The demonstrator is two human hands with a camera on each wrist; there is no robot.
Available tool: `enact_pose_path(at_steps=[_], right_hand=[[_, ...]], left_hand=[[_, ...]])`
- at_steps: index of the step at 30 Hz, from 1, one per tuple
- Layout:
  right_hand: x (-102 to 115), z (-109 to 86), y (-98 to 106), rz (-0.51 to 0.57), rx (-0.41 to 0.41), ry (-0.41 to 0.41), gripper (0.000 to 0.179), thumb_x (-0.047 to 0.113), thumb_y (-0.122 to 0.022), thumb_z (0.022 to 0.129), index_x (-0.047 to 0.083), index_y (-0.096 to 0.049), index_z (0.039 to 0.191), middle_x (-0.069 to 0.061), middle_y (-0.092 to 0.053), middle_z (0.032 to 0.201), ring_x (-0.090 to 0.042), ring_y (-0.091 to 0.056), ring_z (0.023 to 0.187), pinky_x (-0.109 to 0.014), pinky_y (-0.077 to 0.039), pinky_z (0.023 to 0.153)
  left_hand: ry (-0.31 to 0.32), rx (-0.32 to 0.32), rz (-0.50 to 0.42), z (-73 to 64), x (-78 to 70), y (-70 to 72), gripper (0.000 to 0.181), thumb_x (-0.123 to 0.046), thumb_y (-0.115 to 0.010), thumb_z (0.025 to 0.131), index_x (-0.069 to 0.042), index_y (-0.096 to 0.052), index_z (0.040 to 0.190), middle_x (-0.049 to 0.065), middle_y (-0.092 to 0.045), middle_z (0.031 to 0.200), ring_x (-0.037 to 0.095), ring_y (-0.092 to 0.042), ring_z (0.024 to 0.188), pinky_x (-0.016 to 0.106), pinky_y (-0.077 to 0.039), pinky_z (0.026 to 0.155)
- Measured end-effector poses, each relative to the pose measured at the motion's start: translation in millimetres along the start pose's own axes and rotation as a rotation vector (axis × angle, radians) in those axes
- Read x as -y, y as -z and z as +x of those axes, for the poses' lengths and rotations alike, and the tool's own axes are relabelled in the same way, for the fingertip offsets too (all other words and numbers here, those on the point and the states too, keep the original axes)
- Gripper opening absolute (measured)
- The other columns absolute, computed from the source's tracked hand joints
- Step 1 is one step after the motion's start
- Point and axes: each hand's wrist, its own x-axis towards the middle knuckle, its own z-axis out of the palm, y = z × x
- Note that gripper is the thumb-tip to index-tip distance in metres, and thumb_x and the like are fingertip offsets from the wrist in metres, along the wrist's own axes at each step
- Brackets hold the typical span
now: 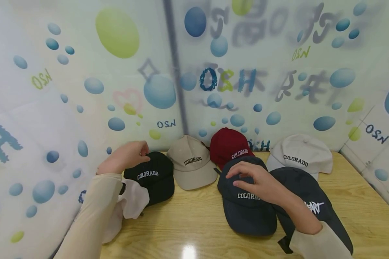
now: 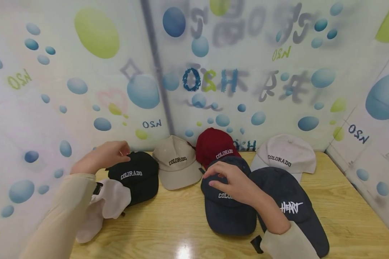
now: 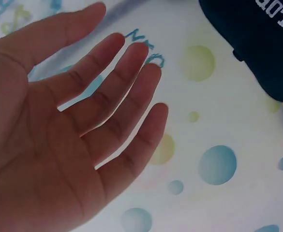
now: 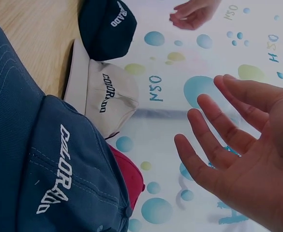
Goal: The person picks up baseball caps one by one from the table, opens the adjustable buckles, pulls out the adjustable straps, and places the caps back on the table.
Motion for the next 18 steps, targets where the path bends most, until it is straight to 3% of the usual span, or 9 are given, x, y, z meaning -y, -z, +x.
enact_pose_path(at_steps=[7, 18], right_hand=[[-2, 4.3, -4, 0.002, 0.015, 0.007, 0.021, 0.016, -0.066, 0.096, 0.017, -0.067, 0.116, 0.001, -0.067, 0.117, -0.02, -0.062, 0.108, -0.04, -0.054, 0.094], [-2, 8.0, -8, -0.004, 0.057, 0.017, 0.021, 0.016, -0.065, 0.097, 0.016, -0.066, 0.117, -0.002, -0.067, 0.117, -0.024, -0.063, 0.108, -0.041, -0.055, 0.092]], left_hand=[[0.112, -0.007, -0.01, 28.4, 11.0, -12.9, 0.027, -0.017, -0.065, 0.095, -0.003, -0.064, 0.118, 0.018, -0.067, 0.118, 0.032, -0.061, 0.102, 0.05, -0.051, 0.094], [0.219, 0.07, 0.006, 61.4, 33.3, -39.2, 0.035, -0.01, -0.053, 0.099, 0.0, -0.058, 0.133, 0.023, -0.06, 0.132, 0.034, -0.059, 0.104, 0.047, -0.051, 0.091]])
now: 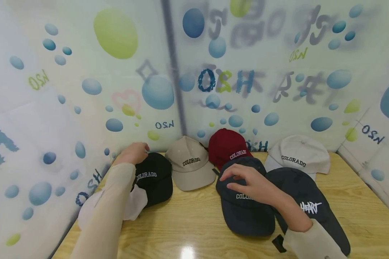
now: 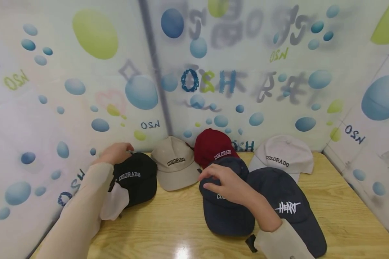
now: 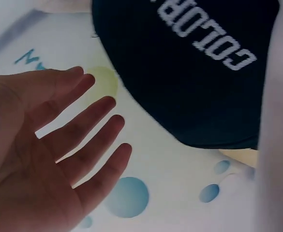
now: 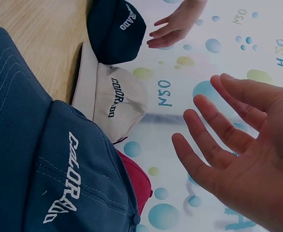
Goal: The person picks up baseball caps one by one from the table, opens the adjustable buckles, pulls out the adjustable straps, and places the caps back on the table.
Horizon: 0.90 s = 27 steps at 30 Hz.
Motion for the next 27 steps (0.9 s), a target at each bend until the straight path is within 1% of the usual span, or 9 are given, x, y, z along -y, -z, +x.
enact_pose_path(at_steps=[4, 7, 10, 11, 14, 17, 21, 23, 27], right_hand=[[-1, -0.3, 0, -0.003, 0.003, 0.0, 0.021, 0.014, -0.065, 0.096, 0.016, -0.066, 0.117, -0.001, -0.067, 0.117, -0.022, -0.064, 0.108, -0.042, -0.055, 0.093], [-2, -0.3, -1, -0.004, 0.011, -0.001, 0.021, 0.014, -0.065, 0.096, 0.016, -0.066, 0.118, -0.001, -0.067, 0.117, -0.018, -0.063, 0.108, -0.041, -0.055, 0.092], [-3, -0.2, -2, -0.008, 0.015, 0.007, 0.022, 0.013, -0.065, 0.096, 0.015, -0.066, 0.117, -0.001, -0.067, 0.116, -0.014, -0.063, 0.108, -0.039, -0.055, 0.09], [-3, -0.3, -2, -0.009, 0.016, 0.01, 0.021, 0.013, -0.065, 0.096, 0.015, -0.066, 0.117, -0.001, -0.067, 0.116, -0.016, -0.063, 0.108, -0.038, -0.055, 0.09], [-2, 0.7, -4, -0.013, 0.019, 0.017, 0.021, 0.011, -0.066, 0.095, 0.014, -0.067, 0.116, -0.001, -0.068, 0.115, -0.021, -0.063, 0.107, -0.038, -0.054, 0.09], [-2, 2.6, -7, -0.019, 0.028, 0.013, 0.021, 0.011, -0.066, 0.095, 0.015, -0.067, 0.115, -0.001, -0.068, 0.114, -0.026, -0.063, 0.107, -0.039, -0.054, 0.09], [-1, 5.8, -12, -0.028, 0.049, 0.001, 0.02, 0.011, -0.065, 0.096, 0.015, -0.068, 0.115, 0.001, -0.067, 0.115, -0.023, -0.063, 0.104, -0.037, -0.054, 0.089], [0, 7.1, -14, -0.023, 0.057, -0.001, 0.021, 0.01, -0.065, 0.096, 0.015, -0.068, 0.115, 0.001, -0.067, 0.115, -0.02, -0.063, 0.104, -0.037, -0.054, 0.089], [-1, 7.6, -16, -0.022, 0.064, -0.004, 0.02, 0.012, -0.066, 0.096, 0.019, -0.068, 0.115, 0.002, -0.067, 0.115, -0.015, -0.062, 0.104, -0.038, -0.054, 0.089]], left_hand=[[0.026, -0.007, -0.018, 4.9, 5.2, -9.6, 0.037, -0.006, -0.048, 0.099, 0.001, -0.056, 0.134, 0.025, -0.058, 0.134, 0.038, -0.058, 0.11, 0.05, -0.049, 0.095], [0.056, -0.004, -0.035, 9.1, 11.1, -20.0, 0.037, -0.007, -0.044, 0.1, -0.001, -0.057, 0.135, 0.025, -0.057, 0.136, 0.04, -0.058, 0.113, 0.054, -0.049, 0.095], [0.085, -0.005, -0.042, 16.9, 14.9, -28.9, 0.037, -0.008, -0.042, 0.101, -0.004, -0.058, 0.134, 0.023, -0.057, 0.136, 0.038, -0.058, 0.11, 0.054, -0.048, 0.094], [0.087, -0.011, -0.046, 19.1, 15.3, -30.0, 0.037, -0.008, -0.042, 0.101, -0.004, -0.059, 0.133, 0.023, -0.058, 0.136, 0.037, -0.058, 0.108, 0.053, -0.049, 0.093], [0.078, -0.038, -0.03, 23.6, 14.8, -30.7, 0.035, -0.006, -0.044, 0.099, -0.004, -0.061, 0.131, 0.023, -0.061, 0.132, 0.035, -0.06, 0.101, 0.05, -0.051, 0.088], [0.056, -0.051, -0.014, 25.6, 13.0, -30.2, 0.035, -0.004, -0.046, 0.099, -0.003, -0.061, 0.131, 0.024, -0.061, 0.13, 0.035, -0.062, 0.099, 0.049, -0.052, 0.085], [0.045, -0.05, -0.004, 29.8, 12.8, -32.9, 0.036, -0.002, -0.046, 0.098, -0.003, -0.061, 0.131, 0.025, -0.061, 0.129, 0.035, -0.061, 0.099, 0.047, -0.052, 0.085], [0.052, -0.059, -0.001, 32.4, 12.7, -34.5, 0.033, -0.002, -0.047, 0.098, -0.004, -0.064, 0.126, 0.024, -0.063, 0.125, 0.034, -0.061, 0.094, 0.045, -0.052, 0.082], [0.04, -0.081, -0.006, 36.7, 10.9, -35.4, 0.025, -0.001, -0.052, 0.096, -0.006, -0.072, 0.109, 0.021, -0.068, 0.113, 0.03, -0.06, 0.085, 0.042, -0.052, 0.075]])
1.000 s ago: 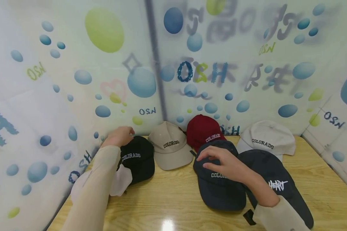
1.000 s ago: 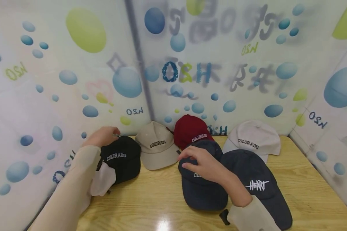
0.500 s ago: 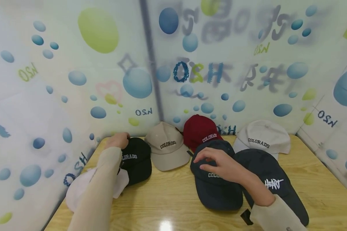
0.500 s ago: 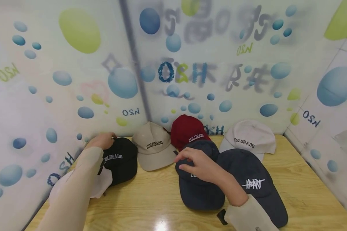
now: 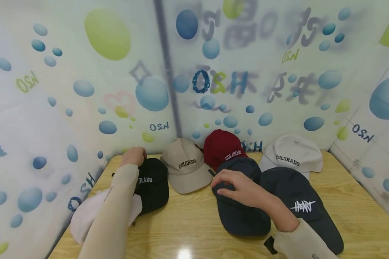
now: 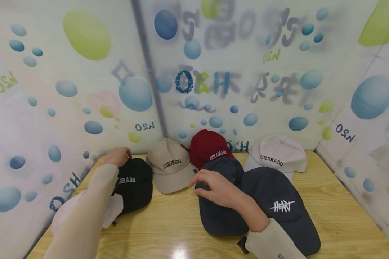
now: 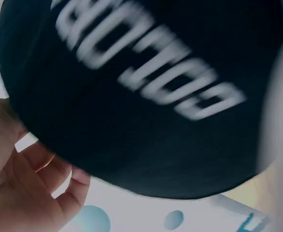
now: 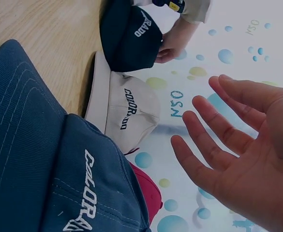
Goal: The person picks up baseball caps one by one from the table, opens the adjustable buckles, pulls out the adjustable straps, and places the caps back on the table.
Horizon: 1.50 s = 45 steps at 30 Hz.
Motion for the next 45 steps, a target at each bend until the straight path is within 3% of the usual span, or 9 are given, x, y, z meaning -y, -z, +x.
enact_pose_path(at_steps=[5, 8, 13, 19, 26, 32, 37, 45], right_hand=[[-1, -0.2, -1, 0.002, -0.004, -0.002, 0.02, 0.013, -0.066, 0.096, 0.019, -0.068, 0.114, 0.002, -0.067, 0.114, -0.021, -0.062, 0.104, -0.038, -0.054, 0.09], [-1, -0.7, 0, 0.013, -0.006, -0.003, 0.02, 0.013, -0.066, 0.096, 0.019, -0.068, 0.114, 0.002, -0.067, 0.114, -0.024, -0.062, 0.105, -0.038, -0.054, 0.09], [-3, -2.3, -1, 0.02, -0.011, -0.008, 0.019, 0.016, -0.066, 0.096, 0.02, -0.068, 0.115, 0.003, -0.067, 0.114, -0.024, -0.062, 0.105, -0.037, -0.054, 0.09], [-3, -2.5, -1, 0.02, -0.012, -0.005, 0.019, 0.017, -0.065, 0.097, 0.02, -0.069, 0.115, 0.003, -0.067, 0.114, -0.024, -0.062, 0.105, -0.037, -0.054, 0.09], [-2, -3.2, 0, -0.005, -0.018, 0.001, 0.019, 0.015, -0.065, 0.096, 0.018, -0.069, 0.115, 0.003, -0.067, 0.114, -0.018, -0.062, 0.103, -0.036, -0.054, 0.09], [-2, -3.8, 0, -0.002, -0.029, -0.005, 0.018, 0.017, -0.065, 0.097, 0.019, -0.069, 0.114, 0.003, -0.068, 0.115, -0.02, -0.062, 0.102, -0.036, -0.053, 0.089], [0, -4.3, 1, -0.005, -0.084, -0.016, 0.019, 0.012, -0.065, 0.096, 0.016, -0.068, 0.114, 0.002, -0.068, 0.114, -0.022, -0.063, 0.104, -0.039, -0.054, 0.09], [6, -3.4, 1, -0.069, -0.245, 0.0, 0.022, 0.005, -0.068, 0.092, 0.017, -0.069, 0.11, 0.003, -0.069, 0.111, -0.014, -0.064, 0.104, -0.038, -0.056, 0.09]], left_hand=[[-0.083, -0.017, -0.01, -0.7, -3.1, 6.0, 0.019, -0.001, -0.058, 0.092, -0.009, -0.075, 0.094, 0.016, -0.07, 0.103, 0.028, -0.059, 0.081, 0.04, -0.051, 0.07], [-0.15, -0.066, -0.016, -4.4, -9.5, 16.7, 0.014, -0.002, -0.062, 0.088, -0.009, -0.074, 0.09, 0.016, -0.069, 0.1, 0.029, -0.059, 0.08, 0.042, -0.051, 0.069], [-0.238, -0.127, -0.005, -16.4, -28.3, 43.5, 0.008, -0.004, -0.066, 0.087, -0.006, -0.071, 0.093, 0.016, -0.069, 0.095, 0.03, -0.059, 0.08, 0.044, -0.051, 0.072], [-0.277, -0.167, 0.046, -33.3, -45.5, 67.1, 0.009, -0.007, -0.067, 0.091, -0.005, -0.069, 0.1, 0.015, -0.066, 0.097, 0.029, -0.06, 0.084, 0.044, -0.052, 0.077], [-0.319, -0.316, 0.059, -51.4, -49.9, 80.6, 0.014, -0.001, -0.061, 0.091, -0.005, -0.065, 0.104, 0.016, -0.061, 0.105, 0.033, -0.06, 0.091, 0.047, -0.052, 0.081], [-0.377, -0.434, 0.026, -62.9, -54.2, 89.9, 0.014, 0.001, -0.056, 0.091, -0.005, -0.059, 0.103, 0.014, -0.057, 0.104, 0.03, -0.058, 0.085, 0.043, -0.049, 0.075], [-0.456, -0.478, -0.026, -74.4, -66.1, 97.1, 0.013, 0.002, -0.055, 0.091, -0.006, -0.058, 0.102, 0.011, -0.055, 0.102, 0.027, -0.055, 0.085, 0.04, -0.048, 0.074], [-0.624, -0.471, -0.07, -97.9, -86.1, 101.4, 0.016, 0.008, -0.054, 0.087, -0.006, -0.053, 0.094, 0.008, -0.055, 0.097, 0.024, -0.058, 0.087, 0.036, -0.048, 0.076]])
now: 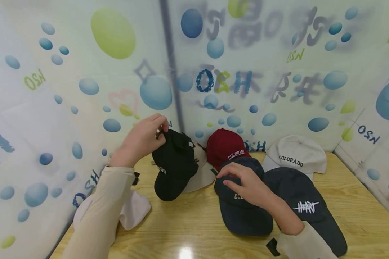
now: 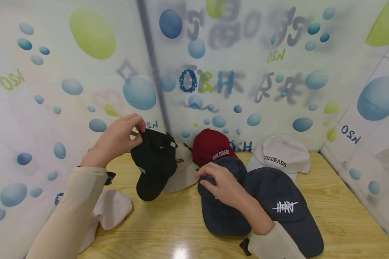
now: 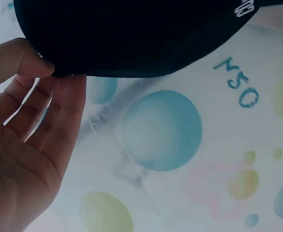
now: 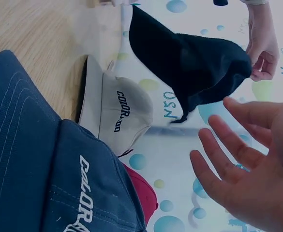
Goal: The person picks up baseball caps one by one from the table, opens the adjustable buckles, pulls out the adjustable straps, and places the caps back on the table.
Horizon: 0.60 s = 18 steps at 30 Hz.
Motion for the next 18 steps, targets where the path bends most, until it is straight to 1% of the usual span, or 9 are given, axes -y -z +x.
enact_pose_path(at_steps=[3, 6, 11, 12, 18], right_hand=[[2, 0.3, 0, -0.023, -0.067, 0.012, 0.024, 0.002, -0.069, 0.091, 0.016, -0.068, 0.11, 0.003, -0.069, 0.111, -0.015, -0.064, 0.104, -0.039, -0.057, 0.088], [4, 1.3, -1, -0.033, -0.133, 0.026, 0.026, 0.0, -0.07, 0.09, 0.015, -0.068, 0.112, 0.002, -0.067, 0.113, -0.016, -0.064, 0.106, -0.04, -0.058, 0.087], [6, 3.3, -3, -0.088, -0.239, 0.042, 0.032, -0.001, -0.072, 0.088, 0.013, -0.067, 0.117, -0.003, -0.064, 0.12, -0.019, -0.062, 0.11, -0.042, -0.058, 0.084], [6, 3.6, -4, -0.106, -0.261, 0.044, 0.035, -0.001, -0.072, 0.087, 0.013, -0.067, 0.119, -0.005, -0.063, 0.122, -0.02, -0.061, 0.111, -0.041, -0.058, 0.082], [3, 4.1, -6, -0.268, -0.367, 0.089, 0.056, 0.001, -0.08, 0.081, 0.011, -0.059, 0.132, -0.015, -0.05, 0.139, -0.032, -0.051, 0.125, -0.047, -0.052, 0.092]], left_hand=[[-0.045, -0.002, -0.044, -3.4, -10.7, 2.2, 0.017, 0.008, -0.056, 0.086, -0.007, -0.051, 0.092, 0.007, -0.053, 0.095, 0.022, -0.06, 0.087, 0.034, -0.054, 0.078], [-0.078, -0.008, -0.081, -6.4, -21.8, 3.7, 0.019, 0.008, -0.058, 0.086, -0.008, -0.05, 0.09, 0.005, -0.05, 0.091, 0.019, -0.058, 0.087, 0.032, -0.057, 0.081], [-0.131, -0.02, -0.14, -8.6, -36.8, 2.2, 0.02, 0.008, -0.06, 0.086, -0.009, -0.049, 0.091, 0.003, -0.049, 0.09, 0.016, -0.055, 0.087, 0.03, -0.059, 0.082], [-0.14, -0.018, -0.153, -8.8, -39.5, 2.0, 0.02, 0.008, -0.06, 0.086, -0.009, -0.049, 0.091, 0.003, -0.049, 0.091, 0.016, -0.054, 0.087, 0.03, -0.059, 0.082], [-0.203, 0.021, -0.267, -9.0, -52.1, 1.4, 0.023, 0.009, -0.061, 0.087, -0.01, -0.049, 0.092, 0.001, -0.052, 0.092, 0.013, -0.057, 0.088, 0.031, -0.06, 0.084]])
